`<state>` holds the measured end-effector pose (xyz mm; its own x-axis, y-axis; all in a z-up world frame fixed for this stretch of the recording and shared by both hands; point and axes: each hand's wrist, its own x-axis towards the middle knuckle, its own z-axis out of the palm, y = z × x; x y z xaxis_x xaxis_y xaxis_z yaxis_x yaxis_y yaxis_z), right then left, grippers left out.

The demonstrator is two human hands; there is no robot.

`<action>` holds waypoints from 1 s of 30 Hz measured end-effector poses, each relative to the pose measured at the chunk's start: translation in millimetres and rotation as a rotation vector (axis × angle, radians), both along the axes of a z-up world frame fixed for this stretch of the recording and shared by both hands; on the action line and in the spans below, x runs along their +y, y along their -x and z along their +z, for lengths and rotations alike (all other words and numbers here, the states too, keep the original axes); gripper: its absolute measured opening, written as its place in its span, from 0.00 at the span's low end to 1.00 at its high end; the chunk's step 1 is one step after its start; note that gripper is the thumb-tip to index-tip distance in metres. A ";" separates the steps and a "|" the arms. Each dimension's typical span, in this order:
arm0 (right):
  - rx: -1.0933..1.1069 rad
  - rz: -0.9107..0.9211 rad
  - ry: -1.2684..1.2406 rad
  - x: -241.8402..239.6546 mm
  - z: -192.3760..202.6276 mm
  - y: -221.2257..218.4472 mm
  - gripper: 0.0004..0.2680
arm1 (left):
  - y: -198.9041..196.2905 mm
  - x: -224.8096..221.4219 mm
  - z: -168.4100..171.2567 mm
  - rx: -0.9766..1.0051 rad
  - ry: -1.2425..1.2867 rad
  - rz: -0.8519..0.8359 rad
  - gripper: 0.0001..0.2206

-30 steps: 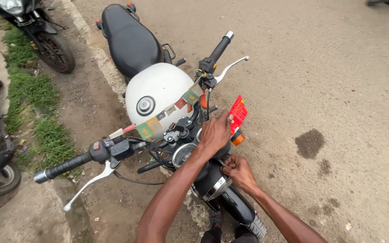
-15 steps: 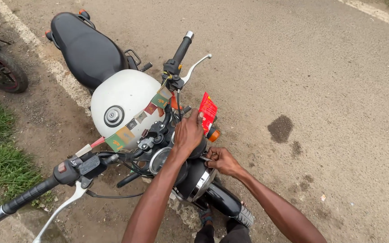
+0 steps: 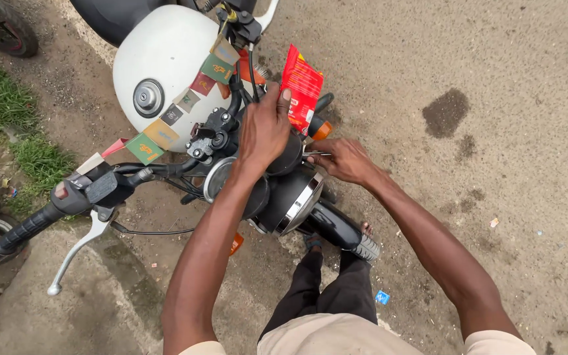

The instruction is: Using a wrench to tighten or adjust components on a motorcycle headlight assembly and instrument cluster.

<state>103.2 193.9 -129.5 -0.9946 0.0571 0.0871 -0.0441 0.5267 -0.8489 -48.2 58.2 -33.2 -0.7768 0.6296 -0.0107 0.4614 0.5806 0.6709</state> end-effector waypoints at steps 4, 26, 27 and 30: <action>-0.169 -0.053 -0.099 0.0 6.9 6.3 0.10 | -3.6 2.9 13.7 -0.014 -0.045 -0.032 0.14; -0.156 0.256 -0.070 54.5 -59.7 100.2 0.10 | -20.1 3.2 23.3 -0.017 0.019 -0.119 0.19; -0.016 0.167 -0.095 55.0 -62.1 95.3 0.10 | -20.4 0.9 22.5 -0.060 -0.012 -0.099 0.19; -0.023 -0.027 0.011 39.7 -63.2 47.6 0.05 | -19.7 -8.0 19.0 -0.141 -0.069 -0.052 0.17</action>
<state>55.5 233.6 -192.7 -0.9944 0.0844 0.0639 -0.0110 0.5180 -0.8553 -28.5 50.2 -14.2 -0.7368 0.6721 -0.0731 0.3878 0.5088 0.7686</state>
